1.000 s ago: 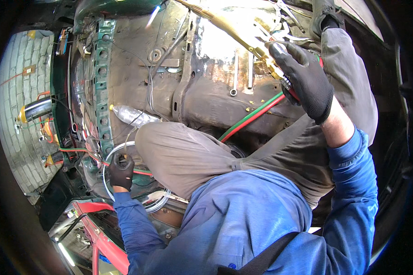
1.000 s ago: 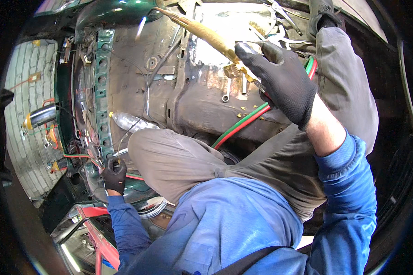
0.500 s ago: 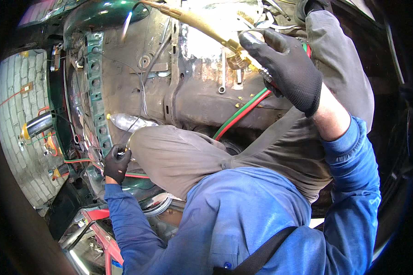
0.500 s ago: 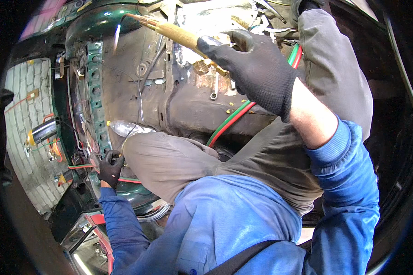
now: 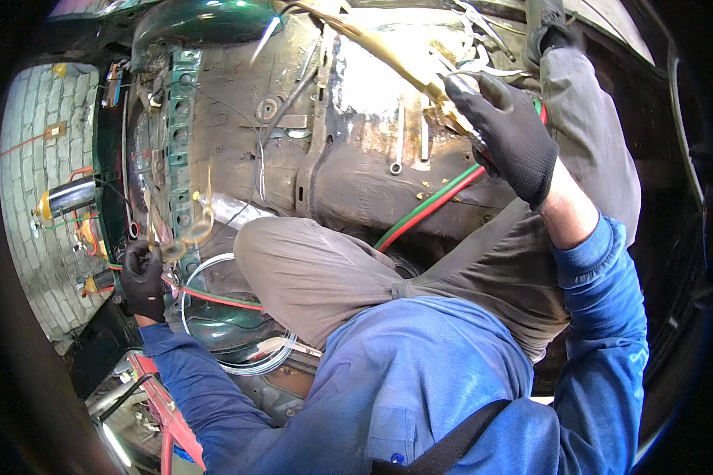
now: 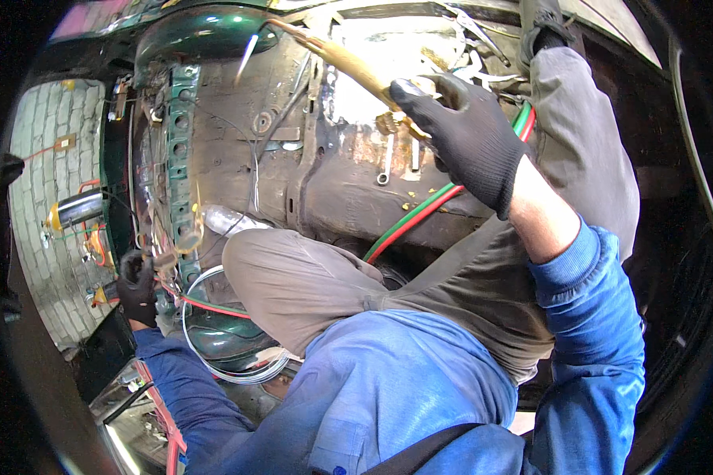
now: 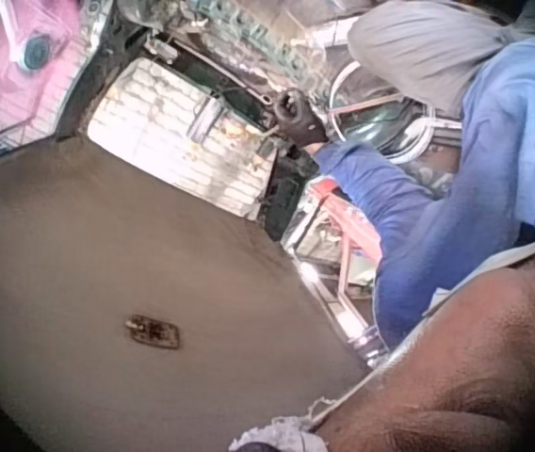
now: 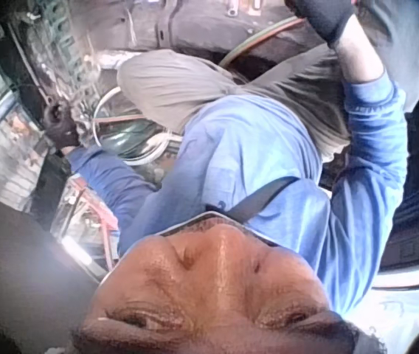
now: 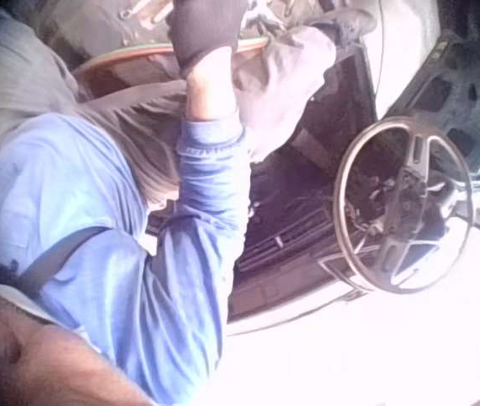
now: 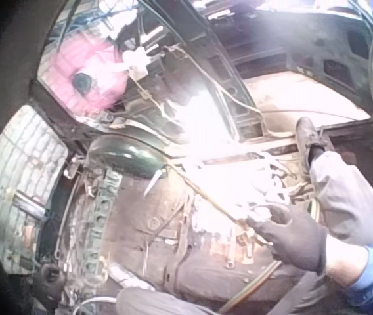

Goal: The person is welding a section of a car's floor pan using a handheld welding torch. They are sitting inside the vehicle, applying heat to a specific area of the metal floor while wearing gloves.

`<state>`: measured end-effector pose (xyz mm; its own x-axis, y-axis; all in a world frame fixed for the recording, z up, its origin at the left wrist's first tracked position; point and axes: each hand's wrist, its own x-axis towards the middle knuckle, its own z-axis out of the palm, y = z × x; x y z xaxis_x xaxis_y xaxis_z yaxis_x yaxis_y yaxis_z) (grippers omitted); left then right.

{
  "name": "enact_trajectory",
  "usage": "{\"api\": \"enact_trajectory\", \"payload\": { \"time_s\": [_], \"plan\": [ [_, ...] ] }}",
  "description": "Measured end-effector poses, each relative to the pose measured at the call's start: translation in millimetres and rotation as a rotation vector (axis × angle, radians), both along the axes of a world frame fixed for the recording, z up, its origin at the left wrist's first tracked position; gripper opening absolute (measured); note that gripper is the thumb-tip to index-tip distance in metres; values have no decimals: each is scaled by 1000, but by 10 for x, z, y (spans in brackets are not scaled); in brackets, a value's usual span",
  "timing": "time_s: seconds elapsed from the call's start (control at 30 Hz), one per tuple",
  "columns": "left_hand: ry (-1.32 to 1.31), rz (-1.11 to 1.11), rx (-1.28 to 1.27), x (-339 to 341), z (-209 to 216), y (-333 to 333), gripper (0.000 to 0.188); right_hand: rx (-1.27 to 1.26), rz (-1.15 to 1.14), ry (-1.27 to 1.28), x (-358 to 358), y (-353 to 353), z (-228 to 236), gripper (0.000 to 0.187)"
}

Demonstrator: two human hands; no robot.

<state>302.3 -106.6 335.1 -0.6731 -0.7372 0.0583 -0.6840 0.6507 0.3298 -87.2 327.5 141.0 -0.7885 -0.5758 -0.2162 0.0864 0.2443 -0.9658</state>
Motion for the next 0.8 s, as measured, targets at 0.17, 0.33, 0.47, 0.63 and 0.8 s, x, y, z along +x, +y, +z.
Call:
{"api": "enact_trajectory", "payload": {
  "time_s": [0.17,0.33,0.47,0.63,0.8],
  "plan": [
    [322,-146,48,-624,217,884,29,16,-35,-55,45,-40,144,54],
    [577,-529,370,-1072,-78,1451,36,22,138,484,-75,36,-444,38],
    [650,-693,576,-1420,-95,1862,43,-26,86,212,-67,-48,-548,43],
    [879,-820,602,-1549,-209,1996,54,121,211,484,-143,76,-384,55],
    [869,-690,494,-1391,-240,1925,55,58,35,-153,0,-169,-6,42]
  ]
}}
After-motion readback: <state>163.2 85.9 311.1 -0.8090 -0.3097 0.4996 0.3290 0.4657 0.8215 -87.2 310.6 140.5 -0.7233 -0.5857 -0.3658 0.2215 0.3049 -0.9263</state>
